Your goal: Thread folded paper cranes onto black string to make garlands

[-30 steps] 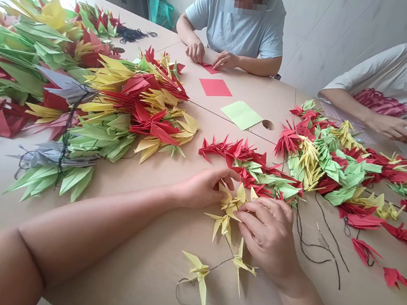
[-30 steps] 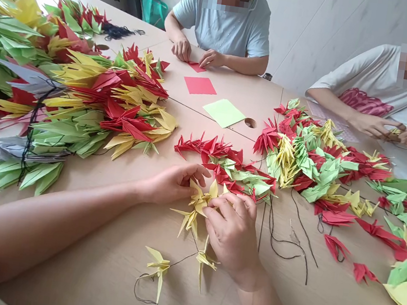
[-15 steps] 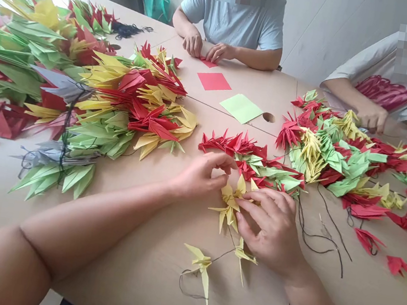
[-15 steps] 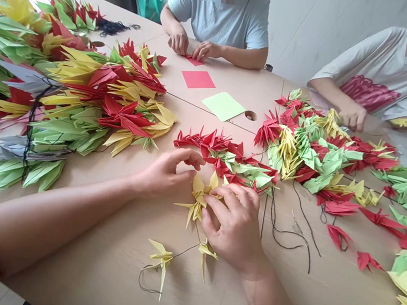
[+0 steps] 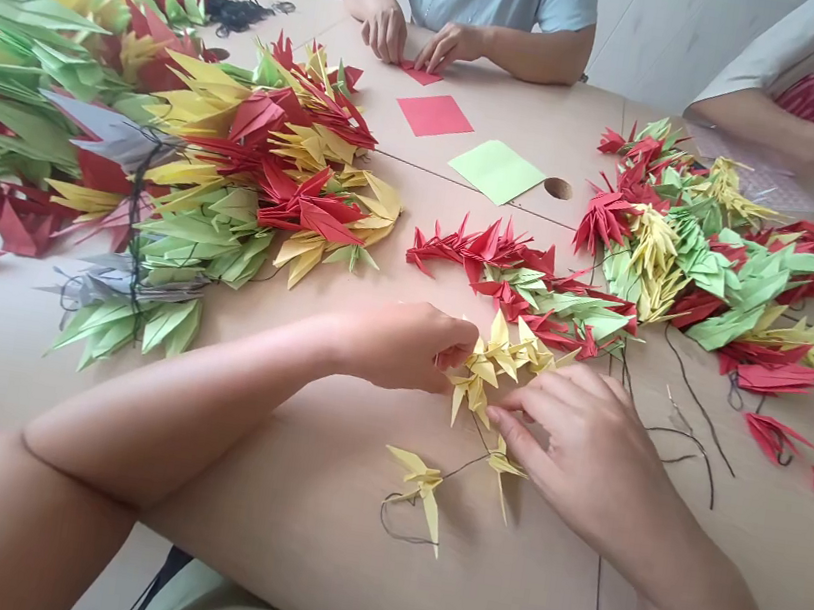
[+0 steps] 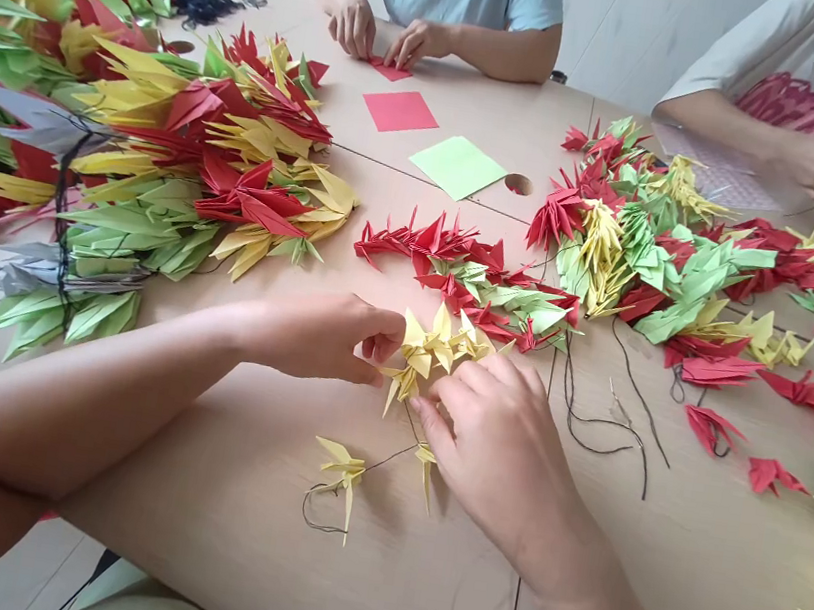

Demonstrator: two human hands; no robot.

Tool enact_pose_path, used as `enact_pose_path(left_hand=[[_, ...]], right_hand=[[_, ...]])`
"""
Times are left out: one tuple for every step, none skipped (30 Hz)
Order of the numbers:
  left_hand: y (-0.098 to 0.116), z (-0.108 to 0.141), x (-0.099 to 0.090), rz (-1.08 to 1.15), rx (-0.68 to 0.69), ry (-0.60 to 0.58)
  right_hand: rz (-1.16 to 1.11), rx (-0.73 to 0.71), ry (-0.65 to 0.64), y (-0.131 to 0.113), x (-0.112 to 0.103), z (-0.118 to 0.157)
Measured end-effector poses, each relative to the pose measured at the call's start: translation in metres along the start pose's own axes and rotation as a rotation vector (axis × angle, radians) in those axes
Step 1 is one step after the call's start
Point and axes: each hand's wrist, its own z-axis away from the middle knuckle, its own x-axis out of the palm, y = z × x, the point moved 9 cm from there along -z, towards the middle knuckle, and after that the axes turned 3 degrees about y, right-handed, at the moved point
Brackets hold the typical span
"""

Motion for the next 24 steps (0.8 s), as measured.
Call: enact_pose_path(left_hand=[[0.000,-0.002,0.003,0.024,0.006,0.005],[-0.001,-0.005,0.005,0.055,0.012,0.010],[-0.002,-0.007,0.007,0.096,0.017,0.013],[-0.003,-0.009,0.008,0.147,0.021,0.012],[-0.005,-0.011,0.010,0.207,0.023,0.007],[-0.008,-0.013,0.011,0.275,0.020,-0.002],[-0.012,-0.015,0.012,0.345,0.017,-0.014],[-0.016,-0.017,0.014,0.414,0.014,-0.030],[-0.019,-0.018,0.016,0.480,0.012,-0.047],[-0.022,-0.019,0.017,0.539,0.010,-0.064],[-0.025,-0.020,0.018,0.588,0.007,-0.081],[-0.027,-0.020,0.019,0.625,0.003,-0.095],[-0.029,-0.021,0.020,0.649,-0.001,-0.105],[-0.030,-0.021,0.021,0.660,-0.003,-0.112],[-0.030,-0.021,0.021,0.661,-0.003,-0.114],[-0.030,-0.021,0.021,0.655,0.000,-0.110],[-0.029,-0.021,0.021,0.644,0.007,-0.103],[-0.028,-0.021,0.021,0.633,0.015,-0.093],[-0.027,-0.021,0.022,0.621,0.023,-0.081],[-0.026,-0.021,0.022,0.608,0.029,-0.065],[-0.025,-0.022,0.022,0.592,0.030,-0.046],[-0.025,-0.022,0.022,0.572,0.027,-0.025],[-0.025,-0.022,0.022,0.550,0.020,-0.004],[-0.025,-0.023,0.022,0.527,0.010,0.017]], right_hand=[[-0.003,0.018,-0.046,0.001,0.006,0.000],[-0.004,0.039,-0.083,0.002,0.011,0.001],[-0.003,0.063,-0.107,0.003,0.015,0.001],[-0.005,0.083,-0.123,0.004,0.019,0.000],[-0.009,0.099,-0.131,0.005,0.021,0.000],[-0.016,0.113,-0.135,0.006,0.023,-0.001],[-0.027,0.126,-0.140,0.006,0.024,-0.002],[-0.041,0.140,-0.149,0.007,0.026,-0.003],[-0.059,0.154,-0.160,0.009,0.027,-0.003],[-0.078,0.167,-0.173,0.010,0.028,-0.003],[-0.097,0.179,-0.184,0.012,0.030,-0.003],[-0.116,0.187,-0.194,0.013,0.030,-0.003],[-0.131,0.190,-0.198,0.013,0.031,-0.003],[-0.141,0.193,-0.200,0.014,0.032,-0.003],[-0.146,0.195,-0.200,0.014,0.032,-0.004],[-0.149,0.197,-0.200,0.014,0.032,-0.004],[-0.151,0.198,-0.198,0.014,0.032,-0.004],[-0.154,0.199,-0.193,0.014,0.032,-0.004],[-0.157,0.200,-0.185,0.014,0.032,-0.004],[-0.161,0.201,-0.173,0.014,0.031,-0.005],[-0.166,0.202,-0.159,0.014,0.031,-0.005],[-0.171,0.205,-0.144,0.014,0.030,-0.005],[-0.176,0.208,-0.129,0.015,0.030,-0.005],[-0.180,0.211,-0.115,0.015,0.030,-0.004]])
